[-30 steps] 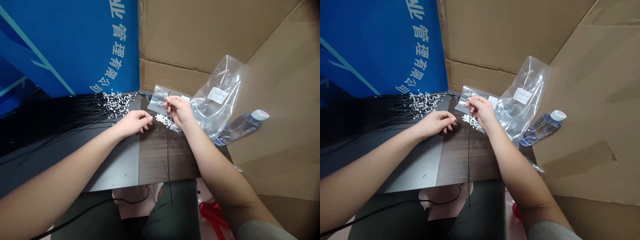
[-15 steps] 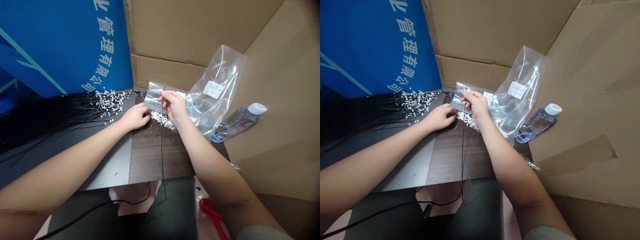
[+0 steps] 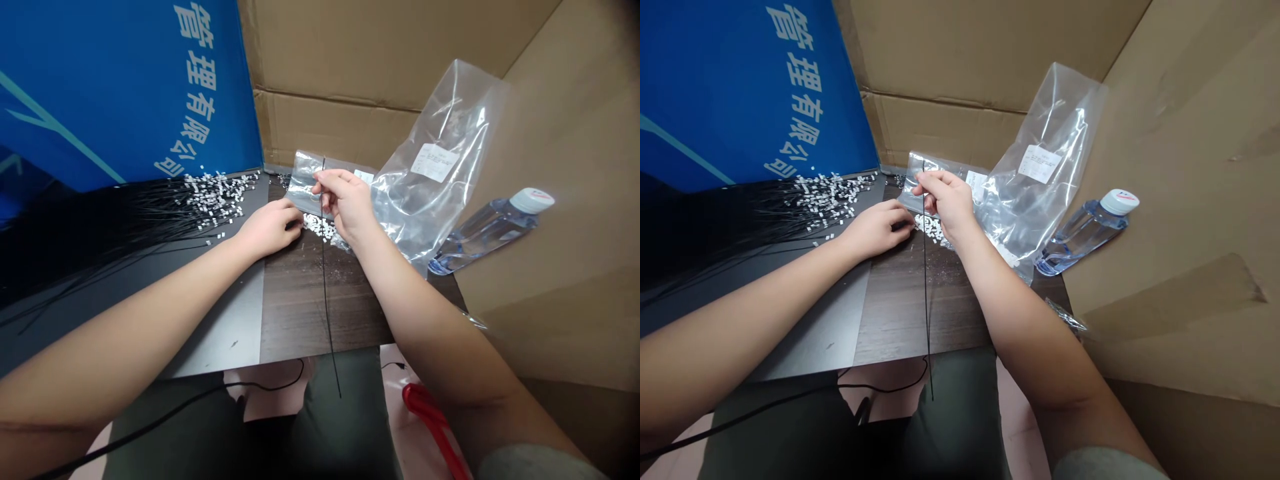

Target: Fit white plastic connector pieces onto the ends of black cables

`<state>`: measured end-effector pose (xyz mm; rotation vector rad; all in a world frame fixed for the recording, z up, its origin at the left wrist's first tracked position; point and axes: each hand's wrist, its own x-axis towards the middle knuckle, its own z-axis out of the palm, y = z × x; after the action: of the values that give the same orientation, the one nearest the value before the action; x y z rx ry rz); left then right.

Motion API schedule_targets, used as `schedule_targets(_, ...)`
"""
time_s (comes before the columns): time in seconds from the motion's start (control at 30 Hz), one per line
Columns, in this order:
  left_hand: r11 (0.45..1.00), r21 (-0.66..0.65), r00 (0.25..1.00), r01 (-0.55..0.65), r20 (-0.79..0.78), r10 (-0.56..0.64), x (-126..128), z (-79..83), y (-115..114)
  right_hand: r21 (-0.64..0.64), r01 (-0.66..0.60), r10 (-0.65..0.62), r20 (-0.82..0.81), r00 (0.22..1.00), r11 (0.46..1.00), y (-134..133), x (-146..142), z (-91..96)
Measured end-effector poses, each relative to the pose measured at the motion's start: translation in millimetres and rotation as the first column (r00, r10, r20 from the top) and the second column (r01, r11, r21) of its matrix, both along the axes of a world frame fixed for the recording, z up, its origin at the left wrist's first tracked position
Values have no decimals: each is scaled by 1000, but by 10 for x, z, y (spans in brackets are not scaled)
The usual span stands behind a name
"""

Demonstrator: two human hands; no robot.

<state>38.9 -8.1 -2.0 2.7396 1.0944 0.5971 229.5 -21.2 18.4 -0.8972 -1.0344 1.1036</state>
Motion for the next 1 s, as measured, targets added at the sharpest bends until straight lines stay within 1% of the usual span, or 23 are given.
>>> schedule_targets(0.1, 1000, 6, 1000, -2, -23, 3, 4, -7, 7, 12, -3, 3, -6, 1000, 1000, 2, -7, 0)
schedule_targets(0.17, 1000, 11, 999, -1, -32, 1, 6, -12, 10, -2, 4, -4, 5, 1000, 1000, -2, -13, 10)
schedule_targets(0.27, 1000, 6, 1000, 1, -27, -1, 12, -14, 9, -24, 13, -12, 20, 1000, 1000, -13, -25, 20)
schedule_targets(0.37, 1000, -7, 1000, 2, -19, -2, 24, -18, 19, -13, 2, -2, 7, 1000, 1000, -11, -28, 12)
schedule_targets(0.53, 999, -29, 999, -45, -7, 45, 66, -36, 48, -31, 3, -1, 40, 999, 1000, 22, -8, -13)
schedule_targets(0.77, 993, 14, 984, -119, -130, 120, 125, -18, 1, -17, 12, -10, 66, 998, 1000, 15, -10, -5)
schedule_targets(0.9, 990, 18, 978, -139, -154, 140, 131, -24, -9, -25, 11, -9, 72, 997, 1000, -10, -28, -8)
schedule_targets(1.0, 989, -4, 976, -148, -164, 145, 135, -25, -9, -42, -1, 5, 93, 996, 999, -3, -46, -38)
